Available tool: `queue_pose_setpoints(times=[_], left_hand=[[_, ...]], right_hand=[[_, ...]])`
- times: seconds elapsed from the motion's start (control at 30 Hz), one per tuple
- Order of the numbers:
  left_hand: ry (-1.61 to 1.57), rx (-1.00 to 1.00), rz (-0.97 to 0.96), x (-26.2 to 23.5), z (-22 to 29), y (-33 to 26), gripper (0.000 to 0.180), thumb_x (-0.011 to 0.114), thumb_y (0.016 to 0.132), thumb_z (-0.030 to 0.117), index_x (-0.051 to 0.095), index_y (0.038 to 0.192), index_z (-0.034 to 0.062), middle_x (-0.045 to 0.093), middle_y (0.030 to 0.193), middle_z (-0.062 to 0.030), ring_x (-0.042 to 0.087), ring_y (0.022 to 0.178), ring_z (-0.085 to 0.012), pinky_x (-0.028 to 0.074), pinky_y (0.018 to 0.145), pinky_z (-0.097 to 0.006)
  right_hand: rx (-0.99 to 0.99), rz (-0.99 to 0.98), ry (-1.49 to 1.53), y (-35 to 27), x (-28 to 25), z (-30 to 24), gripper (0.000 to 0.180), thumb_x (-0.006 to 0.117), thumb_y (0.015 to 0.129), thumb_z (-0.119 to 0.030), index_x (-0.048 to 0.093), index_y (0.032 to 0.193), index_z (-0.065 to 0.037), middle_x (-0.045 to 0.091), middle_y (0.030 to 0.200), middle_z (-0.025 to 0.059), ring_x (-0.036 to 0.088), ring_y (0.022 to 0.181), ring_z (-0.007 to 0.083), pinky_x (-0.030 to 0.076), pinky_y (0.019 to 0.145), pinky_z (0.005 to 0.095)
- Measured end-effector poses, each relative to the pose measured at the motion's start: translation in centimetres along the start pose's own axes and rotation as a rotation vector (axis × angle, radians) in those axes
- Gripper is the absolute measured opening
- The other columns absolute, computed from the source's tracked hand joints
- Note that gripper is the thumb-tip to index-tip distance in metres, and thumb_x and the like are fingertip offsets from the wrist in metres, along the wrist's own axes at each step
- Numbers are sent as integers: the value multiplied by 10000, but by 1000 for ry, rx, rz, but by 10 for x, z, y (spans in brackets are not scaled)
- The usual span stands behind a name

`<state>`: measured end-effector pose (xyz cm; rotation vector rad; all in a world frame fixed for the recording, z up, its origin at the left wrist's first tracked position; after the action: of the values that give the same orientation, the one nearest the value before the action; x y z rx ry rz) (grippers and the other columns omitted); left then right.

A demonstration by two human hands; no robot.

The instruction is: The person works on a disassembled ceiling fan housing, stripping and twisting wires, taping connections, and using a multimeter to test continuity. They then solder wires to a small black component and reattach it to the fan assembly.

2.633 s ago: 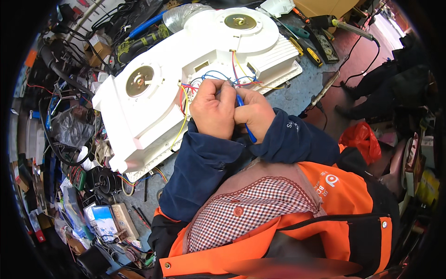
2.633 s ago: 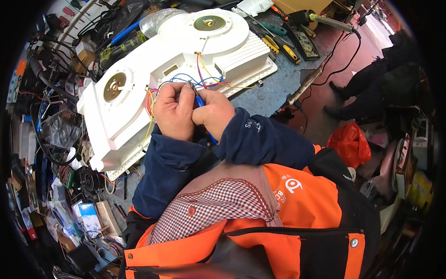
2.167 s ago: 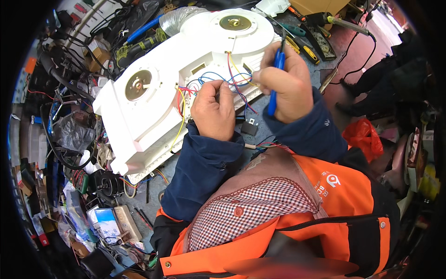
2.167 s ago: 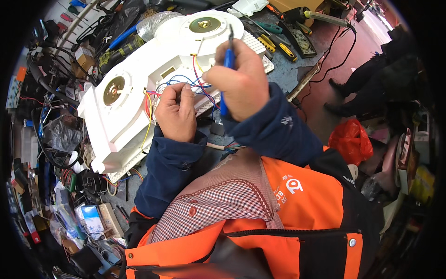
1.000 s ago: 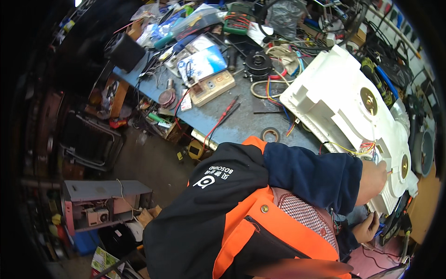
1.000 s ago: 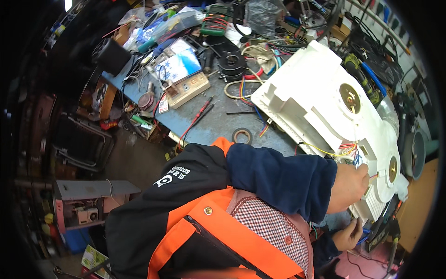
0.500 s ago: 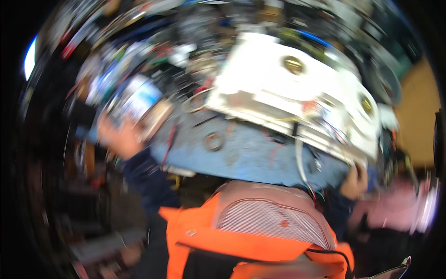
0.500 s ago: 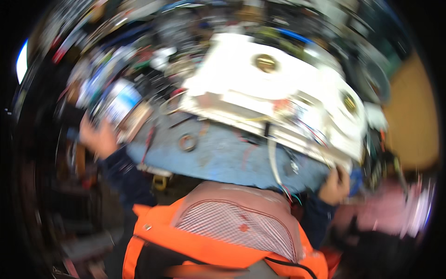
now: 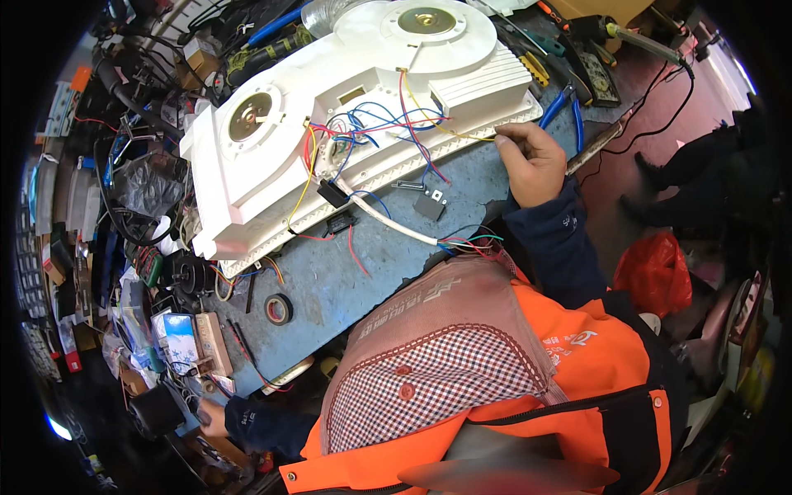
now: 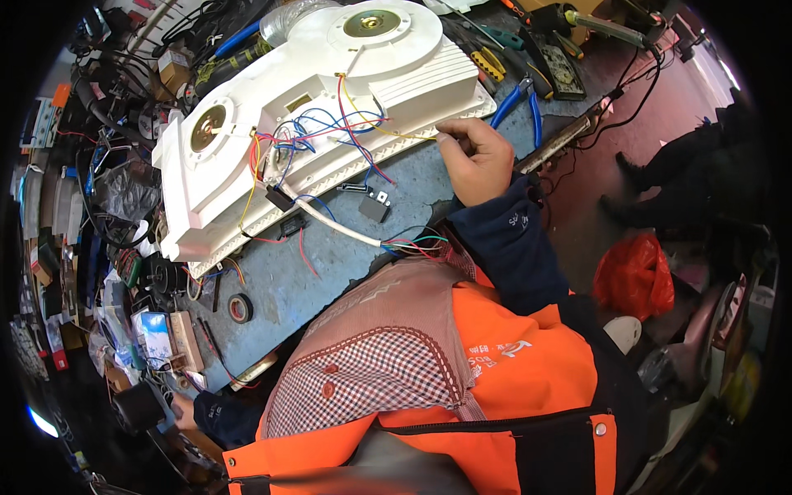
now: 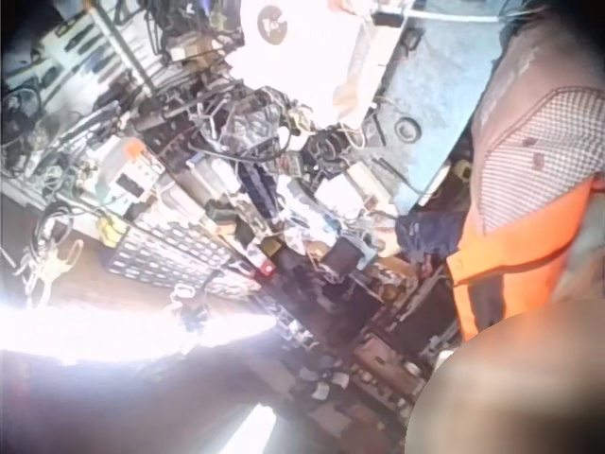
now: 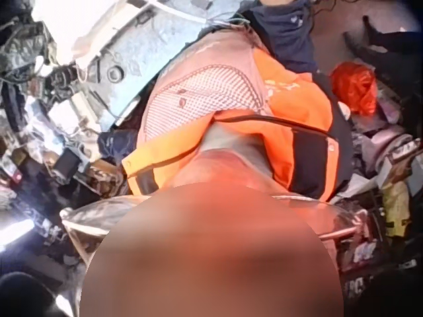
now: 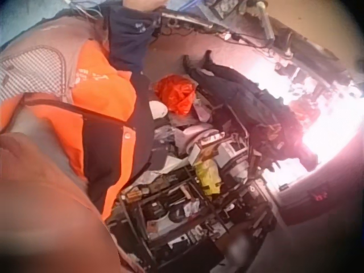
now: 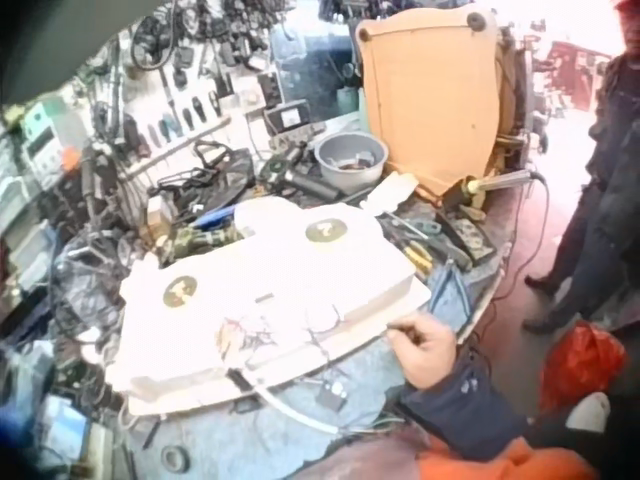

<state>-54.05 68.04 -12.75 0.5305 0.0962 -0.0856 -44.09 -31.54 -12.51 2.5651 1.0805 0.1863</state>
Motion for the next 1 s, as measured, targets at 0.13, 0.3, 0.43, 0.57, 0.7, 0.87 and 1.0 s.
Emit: queue_pose_setpoints(times=[0.13,0.3,0.43,0.57,0.7,0.87,1.0], left_hand=[[-221,145,-25,37,204,-97,776,937,898,299,521,1478,-5,658,1358,-199,748,1022,-307,678,663,-358],[-526,288,-1079,144,376,-306,621,732,961,66,503,1536,33,667,1391,-219,682,1140,-256,578,1001,-361],[-387,571,-1829,146,435,-475,905,1021,688,196,570,1447,0,678,1292,-159,686,1176,-273,557,1017,-399],[-594,976,-1925,130,462,-563,864,997,721,314,565,1395,-12,677,1267,-221,666,1115,-442,543,976,-505],[-561,862,-1994,129,454,-589,827,970,715,253,553,1381,-8,678,1243,-229,670,1116,-459,547,966,-497],[-521,679,-1973,133,455,-580,788,968,698,195,588,1369,31,704,1179,-197,723,1082,-384,576,940,-436],[-360,655,-2096,154,448,-605,735,938,783,366,600,1329,8,738,1160,-260,746,1075,-437,593,922,-472]], right_hand=[[-12,49,41,-2,-8,-7,102,749,950,18,784,1045,26,708,815,1,585,687,35,462,630,222],[-180,-228,103,-20,12,-60,206,783,912,7,765,1118,14,729,930,49,621,778,76,486,668,246],[-15,-871,218,-75,69,-124,576,890,867,-153,672,1378,-2,698,1110,101,653,859,154,530,747,305],[-290,-782,-1,-93,68,-133,699,950,792,-242,642,1375,-10,648,1098,168,686,931,333,569,821,394],[-299,-640,-46,-96,44,-128,666,934,741,-206,655,1314,-17,637,1092,185,691,926,378,582,827,411],[-352,-641,-86,-90,49,-143,701,906,729,-176,636,1351,0,638,1100,205,681,923,389,577,811,428],[-348,-630,-405,-79,53,-126,712,865,844,-527,688,1341,-49,692,1033,194,727,883,410,599,762,457]])
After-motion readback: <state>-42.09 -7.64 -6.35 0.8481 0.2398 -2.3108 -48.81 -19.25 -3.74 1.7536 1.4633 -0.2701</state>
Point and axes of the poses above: each hand's wrist, its own y-axis towards the middle knuckle, its own x-axis out of the palm, z = x × y, the point moved 10 cm from there along y, towards the middle knuckle
